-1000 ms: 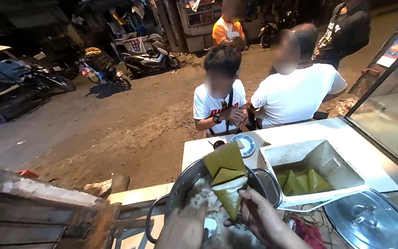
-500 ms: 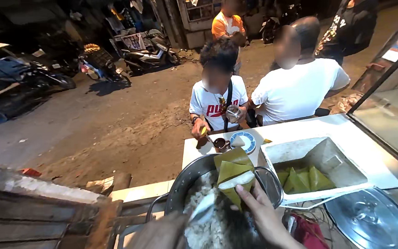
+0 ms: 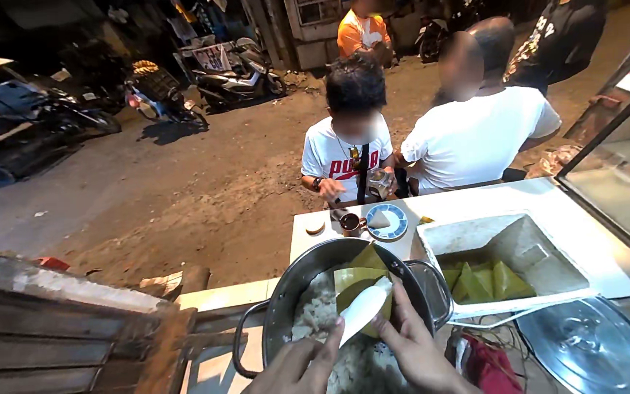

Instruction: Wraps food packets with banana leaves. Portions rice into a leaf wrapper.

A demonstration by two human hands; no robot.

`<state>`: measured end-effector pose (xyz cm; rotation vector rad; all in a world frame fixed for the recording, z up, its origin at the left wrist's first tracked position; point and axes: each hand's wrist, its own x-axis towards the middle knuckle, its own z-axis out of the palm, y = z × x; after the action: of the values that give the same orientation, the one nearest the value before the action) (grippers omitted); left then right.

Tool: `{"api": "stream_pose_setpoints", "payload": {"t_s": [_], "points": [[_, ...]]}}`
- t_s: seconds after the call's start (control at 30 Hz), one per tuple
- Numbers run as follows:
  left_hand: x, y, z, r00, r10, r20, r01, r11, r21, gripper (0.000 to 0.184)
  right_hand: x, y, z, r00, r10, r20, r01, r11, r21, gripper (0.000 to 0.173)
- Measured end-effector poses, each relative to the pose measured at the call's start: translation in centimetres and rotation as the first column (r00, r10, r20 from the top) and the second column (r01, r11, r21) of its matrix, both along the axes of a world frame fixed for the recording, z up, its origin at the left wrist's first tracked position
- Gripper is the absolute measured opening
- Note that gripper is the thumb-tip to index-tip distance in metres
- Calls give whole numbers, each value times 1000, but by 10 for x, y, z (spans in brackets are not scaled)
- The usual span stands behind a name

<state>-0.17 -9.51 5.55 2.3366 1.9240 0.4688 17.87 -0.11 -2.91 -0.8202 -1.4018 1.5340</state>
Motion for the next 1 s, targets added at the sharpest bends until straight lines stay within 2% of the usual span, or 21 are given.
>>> {"api": "stream_pose_setpoints", "payload": {"t_s": [0.17, 0.5, 0.87, 1.0], "points": [[6, 1, -2, 1000, -3, -11, 3, 1000, 3, 38, 1, 0, 0, 999, 28, 25, -28, 1000, -6, 72], [2, -2, 4, 1000, -2, -5, 2, 999, -46, 39, -4, -3, 0, 999, -31, -6, 31, 1000, -6, 73], [17, -1, -13, 1000, 10, 22, -10, 1000, -9, 40, -2, 0, -9, 991, 88, 99, -93, 995, 44, 70], [16, -4, -22, 999, 37, 38, -37, 999, 1, 39, -2, 4, -8, 956, 141, 257, -157, 987, 43, 70]]}}
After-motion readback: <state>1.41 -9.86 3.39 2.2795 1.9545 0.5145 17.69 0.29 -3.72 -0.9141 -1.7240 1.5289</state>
